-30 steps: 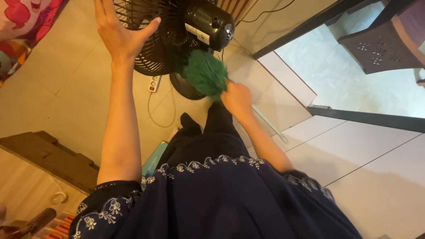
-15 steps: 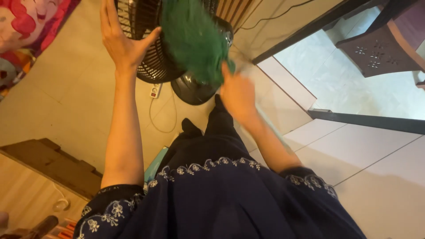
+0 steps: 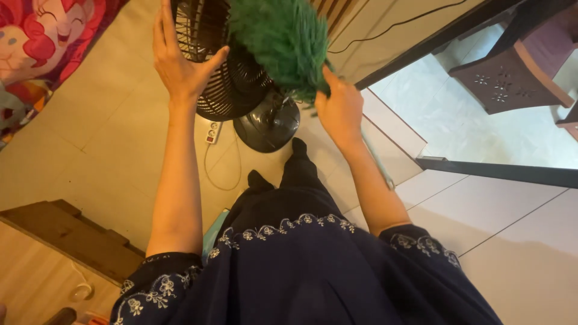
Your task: The recorder uses a duster to clean a standing fan, a desk, and other furniture in a bedroom.
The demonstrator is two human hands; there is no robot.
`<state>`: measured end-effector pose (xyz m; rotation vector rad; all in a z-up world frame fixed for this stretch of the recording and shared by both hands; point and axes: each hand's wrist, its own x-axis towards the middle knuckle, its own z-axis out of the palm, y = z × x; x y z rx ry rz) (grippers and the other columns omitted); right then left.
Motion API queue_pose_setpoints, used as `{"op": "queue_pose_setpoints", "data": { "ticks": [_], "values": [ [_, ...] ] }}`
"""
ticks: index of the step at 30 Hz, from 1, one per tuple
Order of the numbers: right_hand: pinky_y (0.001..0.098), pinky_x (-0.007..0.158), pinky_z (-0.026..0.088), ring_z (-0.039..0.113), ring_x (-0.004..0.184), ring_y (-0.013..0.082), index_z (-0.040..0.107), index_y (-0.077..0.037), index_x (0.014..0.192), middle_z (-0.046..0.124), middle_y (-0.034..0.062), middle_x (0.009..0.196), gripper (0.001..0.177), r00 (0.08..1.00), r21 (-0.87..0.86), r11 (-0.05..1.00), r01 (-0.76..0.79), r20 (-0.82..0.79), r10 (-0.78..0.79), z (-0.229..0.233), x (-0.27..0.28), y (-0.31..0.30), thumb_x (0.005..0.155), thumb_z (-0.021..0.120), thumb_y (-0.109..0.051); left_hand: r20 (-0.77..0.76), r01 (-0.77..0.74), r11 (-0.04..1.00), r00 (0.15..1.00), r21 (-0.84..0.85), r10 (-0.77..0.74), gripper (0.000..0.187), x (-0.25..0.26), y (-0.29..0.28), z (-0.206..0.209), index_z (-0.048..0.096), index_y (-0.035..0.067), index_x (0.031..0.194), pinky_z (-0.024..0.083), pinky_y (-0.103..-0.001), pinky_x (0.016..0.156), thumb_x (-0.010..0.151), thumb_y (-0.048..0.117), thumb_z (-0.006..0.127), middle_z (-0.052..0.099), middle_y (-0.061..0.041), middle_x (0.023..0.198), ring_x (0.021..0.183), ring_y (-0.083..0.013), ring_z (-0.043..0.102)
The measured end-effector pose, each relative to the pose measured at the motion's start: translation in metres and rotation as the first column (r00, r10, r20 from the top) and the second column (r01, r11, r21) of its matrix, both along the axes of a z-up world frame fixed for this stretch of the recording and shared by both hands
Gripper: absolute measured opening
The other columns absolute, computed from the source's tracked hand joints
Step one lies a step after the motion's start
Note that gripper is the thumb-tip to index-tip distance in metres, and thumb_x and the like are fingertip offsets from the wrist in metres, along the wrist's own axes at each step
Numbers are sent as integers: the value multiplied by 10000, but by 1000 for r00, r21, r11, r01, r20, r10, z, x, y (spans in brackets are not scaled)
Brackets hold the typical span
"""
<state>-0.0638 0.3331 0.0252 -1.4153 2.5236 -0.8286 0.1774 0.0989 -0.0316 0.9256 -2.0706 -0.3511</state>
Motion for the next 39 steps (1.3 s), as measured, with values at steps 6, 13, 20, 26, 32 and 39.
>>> {"op": "queue_pose_setpoints", "data": {
  "ticks": [6,13,20,26,32,39],
  "values": [
    [504,881,557,711,978,418,679,-51,1299,755,221,1073,426,995,-261,962,75,-46,-90,6,-23,1,879,685,-121,40,14,1000,999,-2,-14,1063,5,0,-6,343,74,1629,472,-472,1204,831,483,915,464,-197,1590,1440,-408,505],
    [486,733,566,702,833,372,748,-196,1200,708,209,925,415,883,657,679,-328,-42,467,-1,1,44,790,686,-213,-67,85,995,994,60,-81,511,16,0,5,348,82,1656,395,-429,1251,1203,254,510,477,-174,1665,1540,-370,488],
    [476,785,544,695,867,392,709,-151,1303,731,202,951,491,990,-86,988,-130,-64,125,13,-42,15,817,681,-89,-203,147,977,973,158,-113,429,19,-5,-15,456,19,1561,392,-432,1262,1192,206,343,525,-183,1590,1493,-369,507],
    [474,750,539,689,866,405,683,-143,1352,725,205,1012,581,966,-244,949,-202,-210,152,51,-20,-29,780,634,-53,-212,141,983,971,121,-113,409,18,2,-9,488,-12,1519,382,-444,1256,1181,182,364,529,-193,1566,1480,-379,499],
    [534,677,499,648,749,418,691,-207,1387,670,213,802,686,948,269,949,-167,-222,230,58,-24,9,708,651,-120,-221,103,988,972,115,-76,399,18,1,-4,513,-3,1488,410,-434,1231,1174,197,369,545,-183,1527,1439,-364,532],
    [522,686,498,665,823,377,691,-191,1396,689,162,861,663,922,51,971,-233,-304,238,98,3,-14,740,634,-108,-229,112,987,970,113,-84,402,16,3,-12,512,9,1492,403,-447,1227,1175,205,362,544,-185,1527,1436,-370,528]
  ]
}}
